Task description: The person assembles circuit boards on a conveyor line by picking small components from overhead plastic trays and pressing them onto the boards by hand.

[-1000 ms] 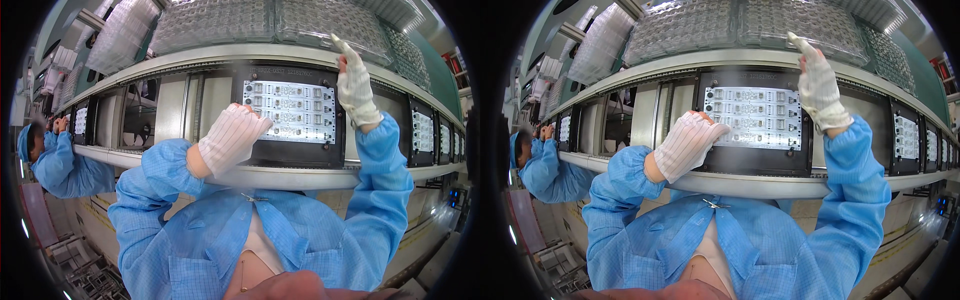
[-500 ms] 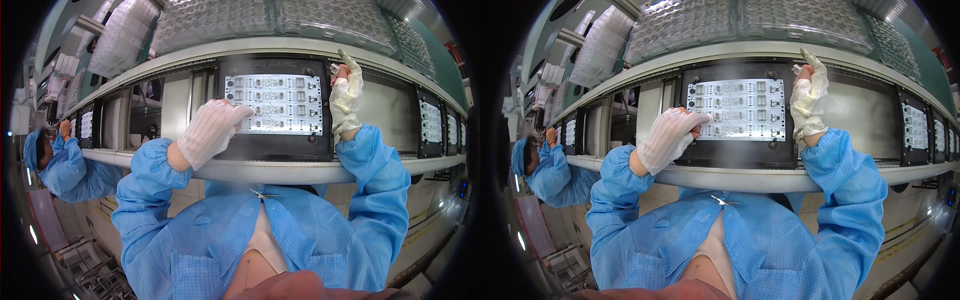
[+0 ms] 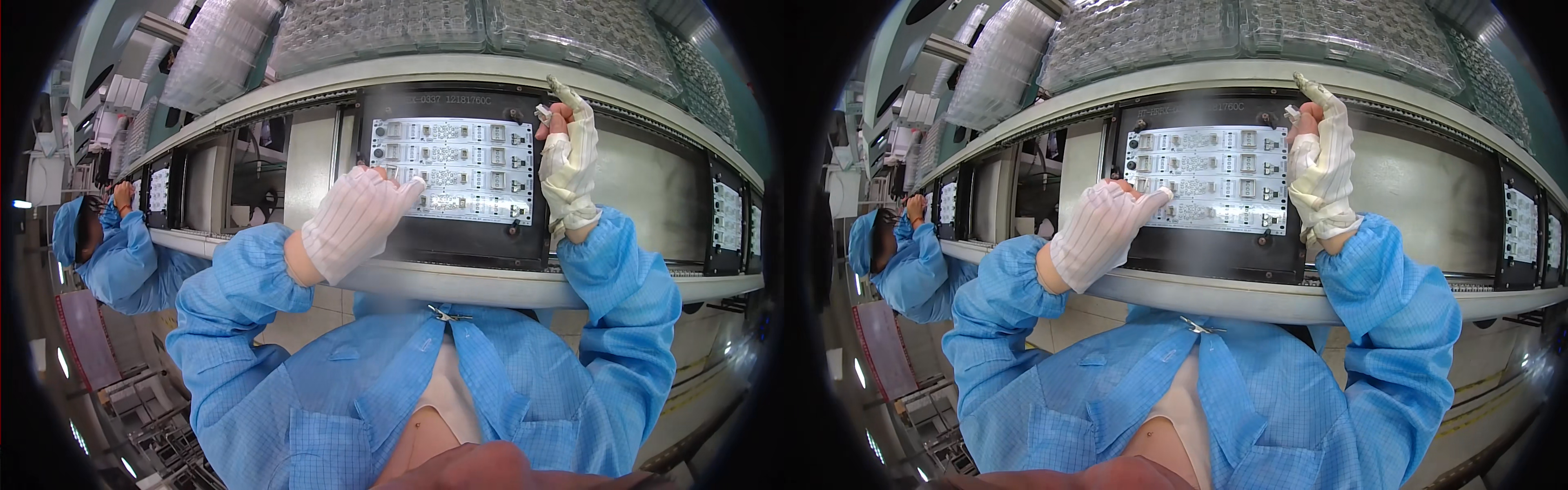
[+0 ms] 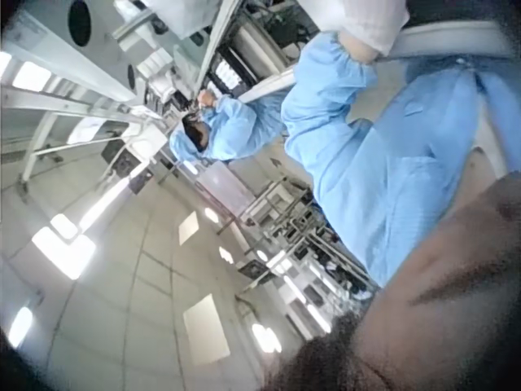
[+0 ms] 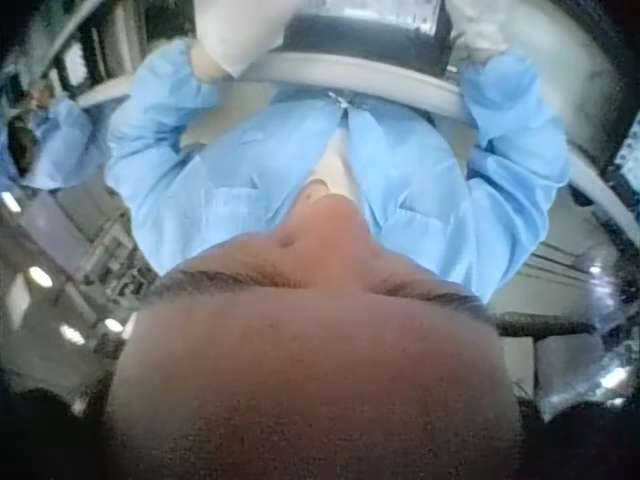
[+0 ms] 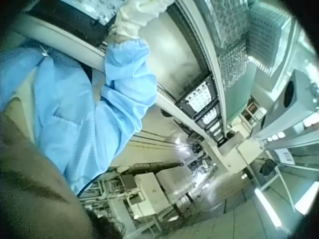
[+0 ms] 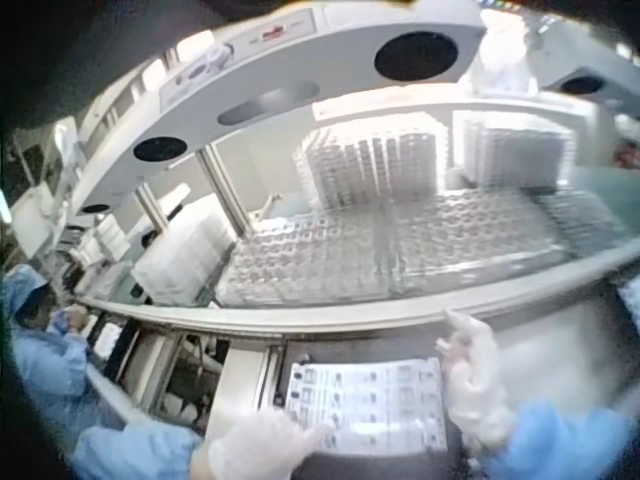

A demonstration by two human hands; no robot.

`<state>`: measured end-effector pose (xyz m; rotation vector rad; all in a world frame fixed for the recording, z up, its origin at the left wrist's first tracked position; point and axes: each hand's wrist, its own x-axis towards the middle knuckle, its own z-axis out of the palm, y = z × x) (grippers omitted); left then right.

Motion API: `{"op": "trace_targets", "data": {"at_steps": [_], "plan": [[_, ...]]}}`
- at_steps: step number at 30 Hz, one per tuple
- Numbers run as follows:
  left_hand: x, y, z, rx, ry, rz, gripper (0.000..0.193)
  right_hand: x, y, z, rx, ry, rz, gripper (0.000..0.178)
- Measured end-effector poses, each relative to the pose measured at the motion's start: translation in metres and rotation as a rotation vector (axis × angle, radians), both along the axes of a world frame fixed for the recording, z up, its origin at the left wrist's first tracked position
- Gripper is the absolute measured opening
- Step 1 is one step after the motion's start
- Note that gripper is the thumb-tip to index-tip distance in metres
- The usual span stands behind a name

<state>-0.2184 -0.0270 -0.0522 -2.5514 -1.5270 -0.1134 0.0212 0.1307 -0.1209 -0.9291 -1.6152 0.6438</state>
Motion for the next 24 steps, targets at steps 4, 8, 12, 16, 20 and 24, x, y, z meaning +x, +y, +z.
{"op": "trace_targets", "data": {"at_steps": [4, 8, 12, 16, 20, 24], "plan": [[0.001, 0.007, -0.010, 0.049, 0.057, -0.025, 0.033, 0.005, 0.005, 0.003, -0.075, -0.039, 0.053, 0.032], [0.007, 0.012, -0.003, -0.059, 0.001, 0.029, 0.030, 0.016, 0.004, 0.017, -0.275, -0.037, 0.193, 0.031], [-0.014, 0.017, -0.003, -0.154, -0.503, 0.034, 0.031, 0.035, -0.020, 0.019, -0.428, -0.099, 0.351, 0.036], [-0.021, 0.031, -0.002, 0.191, -0.551, 0.076, 0.038, 0.045, -0.044, 0.048, -0.433, -0.469, 0.338, 0.038], [-0.020, 0.057, -0.007, 0.340, -0.603, 0.056, 0.030, 0.054, -0.053, 0.047, -0.104, -0.609, 0.403, 0.052], [-0.021, 0.070, -0.026, 0.363, -0.739, 0.028, 0.030, 0.057, -0.057, 0.049, 0.100, -0.723, 0.386, 0.053]]}}
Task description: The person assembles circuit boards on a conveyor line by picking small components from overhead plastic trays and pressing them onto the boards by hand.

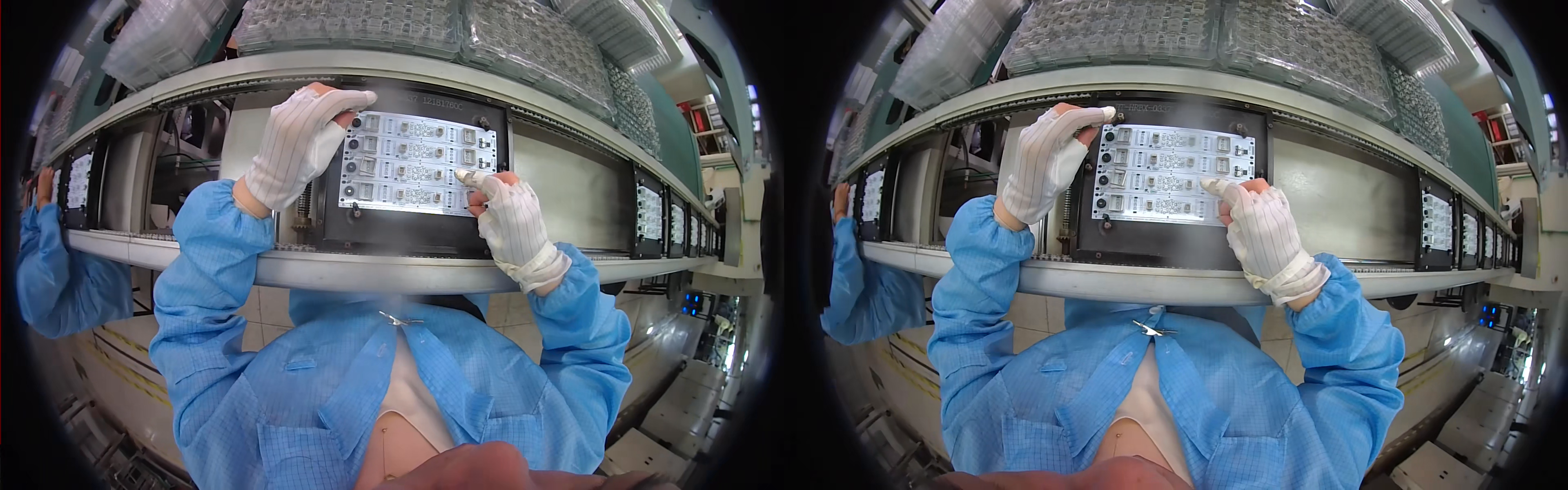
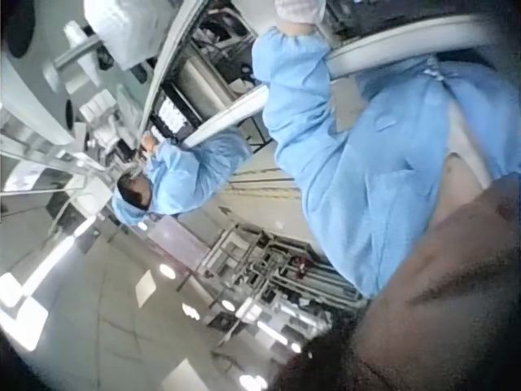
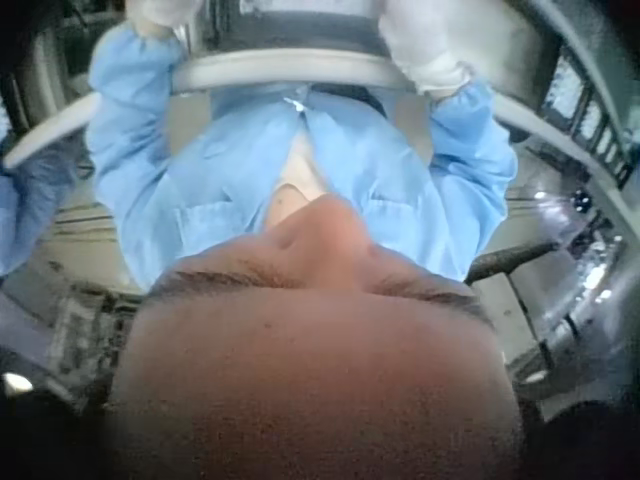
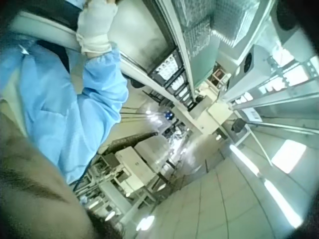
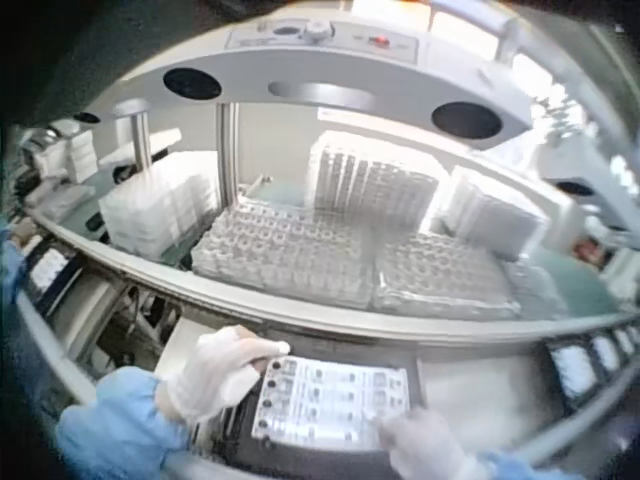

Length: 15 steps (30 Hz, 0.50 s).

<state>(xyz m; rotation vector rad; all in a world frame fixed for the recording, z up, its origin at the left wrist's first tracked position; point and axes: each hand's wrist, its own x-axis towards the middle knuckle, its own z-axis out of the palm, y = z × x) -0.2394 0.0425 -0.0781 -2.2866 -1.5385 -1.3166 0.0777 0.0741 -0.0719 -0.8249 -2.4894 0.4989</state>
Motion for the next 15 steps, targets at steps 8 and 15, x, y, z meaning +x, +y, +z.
{"op": "trace_targets", "data": {"at_steps": [8, 15], "plan": [[-0.004, -0.004, -0.008, -0.081, 0.005, -0.023, 0.025, 0.004, 0.004, 0.010, -0.004, -0.158, 0.067, 0.058], [0.000, -0.011, -0.005, -0.120, 0.013, -0.073, 0.026, 0.004, 0.005, 0.014, -0.178, -0.166, 0.004, 0.063]]}}
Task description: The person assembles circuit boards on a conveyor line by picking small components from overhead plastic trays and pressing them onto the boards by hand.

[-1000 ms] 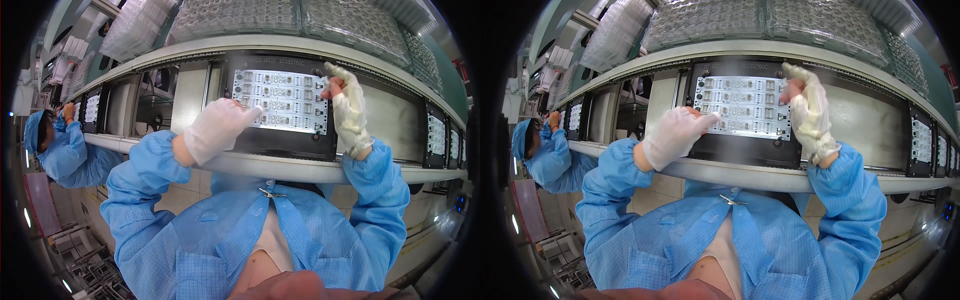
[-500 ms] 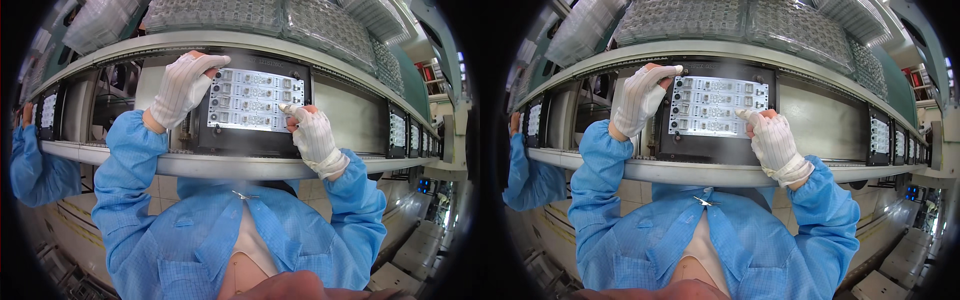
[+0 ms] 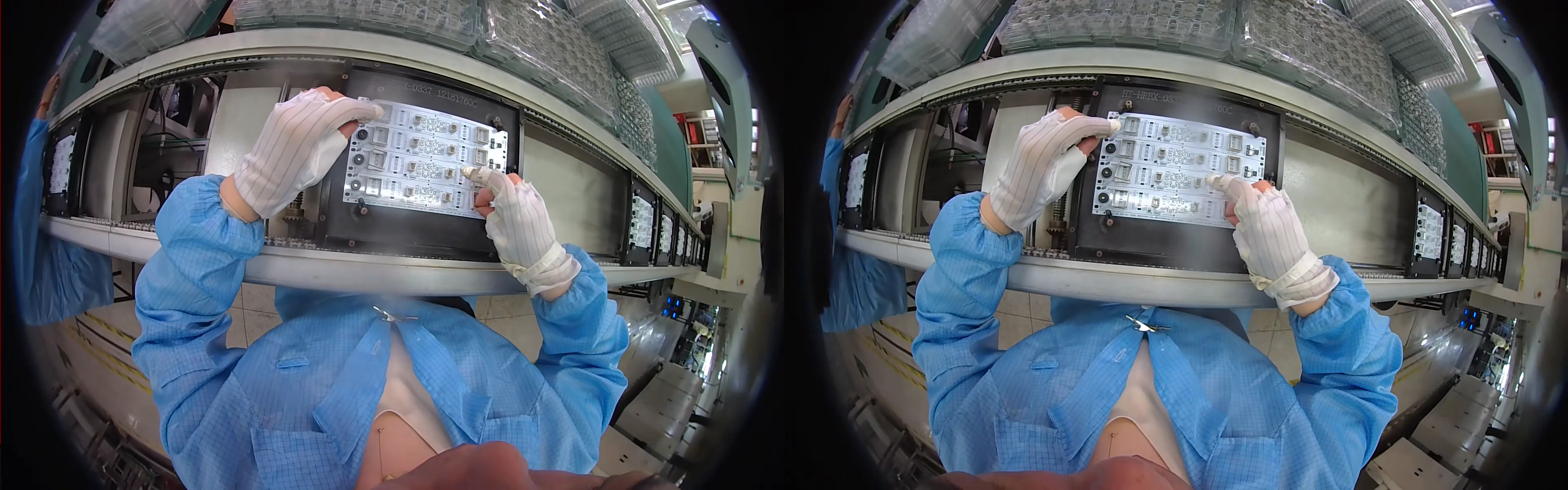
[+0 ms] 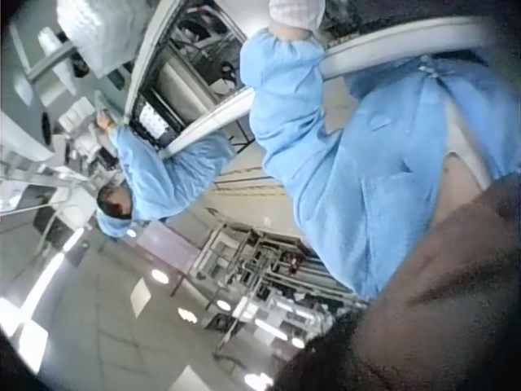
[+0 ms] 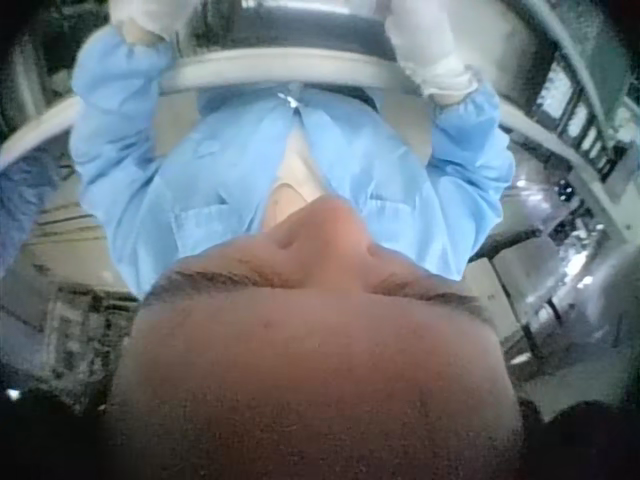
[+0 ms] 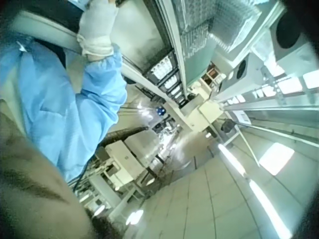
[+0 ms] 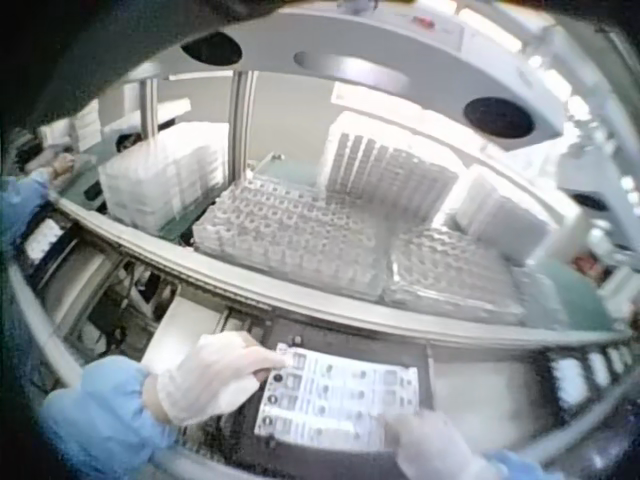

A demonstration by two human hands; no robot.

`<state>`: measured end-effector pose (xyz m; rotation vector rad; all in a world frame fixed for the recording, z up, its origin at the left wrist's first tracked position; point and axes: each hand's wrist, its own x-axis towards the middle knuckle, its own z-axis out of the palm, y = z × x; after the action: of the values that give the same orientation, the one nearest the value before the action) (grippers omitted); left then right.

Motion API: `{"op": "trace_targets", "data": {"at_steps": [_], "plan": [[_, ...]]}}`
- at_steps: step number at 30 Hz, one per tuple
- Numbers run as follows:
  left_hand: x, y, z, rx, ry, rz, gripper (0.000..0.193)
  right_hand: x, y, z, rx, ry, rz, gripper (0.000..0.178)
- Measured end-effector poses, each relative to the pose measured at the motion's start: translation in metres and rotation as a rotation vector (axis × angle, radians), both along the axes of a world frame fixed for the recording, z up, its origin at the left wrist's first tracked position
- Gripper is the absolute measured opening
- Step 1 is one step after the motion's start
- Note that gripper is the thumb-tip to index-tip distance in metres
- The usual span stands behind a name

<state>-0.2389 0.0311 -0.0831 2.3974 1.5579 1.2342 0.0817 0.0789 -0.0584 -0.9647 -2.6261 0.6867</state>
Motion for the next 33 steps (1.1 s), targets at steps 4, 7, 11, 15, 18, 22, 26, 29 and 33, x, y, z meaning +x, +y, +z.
{"op": "trace_targets", "data": {"at_steps": [4, 7, 11, 15, 18, 22, 26, 29, 33], "plan": [[0.001, -0.005, 0.002, 0.016, 0.034, -0.006, 0.026, -0.010, -0.006, 0.006, 0.130, -0.108, 0.043, 0.062], [0.001, -0.008, 0.002, -0.009, 0.027, -0.019, 0.027, -0.012, -0.008, 0.004, 0.246, -0.170, 0.063, 0.066], [0.009, -0.010, 0.002, -0.100, 0.141, -0.004, 0.026, -0.021, -0.018, 0.001, 0.392, -0.289, 0.088, 0.066], [0.018, -0.009, -0.004, -0.027, 0.177, -0.085, 0.028, -0.027, -0.024, -0.009, 0.598, -0.438, 0.172, 0.062], [0.025, -0.008, -0.007, -0.072, 0.308, -0.110, 0.028, -0.017, -0.007, -0.006, 0.405, -0.332, 0.196, 0.060], [0.027, -0.005, -0.010, -0.146, 0.299, -0.100, 0.035, -0.003, -0.001, -0.008, 0.288, -0.184, 0.122, 0.062], [0.022, -0.005, -0.010, -0.163, 0.239, -0.108, 0.031, 0.008, 0.004, -0.005, 0.229, -0.078, 0.025, 0.059], [0.023, -0.004, -0.008, -0.138, 0.394, -0.134, 0.029, 0.014, 0.006, -0.016, 0.223, 0.025, 0.003, 0.053], [0.029, -0.006, -0.001, -0.120, 0.669, -0.168, 0.034, 0.009, 0.009, -0.026, 0.256, 0.105, 0.029, 0.052]]}}
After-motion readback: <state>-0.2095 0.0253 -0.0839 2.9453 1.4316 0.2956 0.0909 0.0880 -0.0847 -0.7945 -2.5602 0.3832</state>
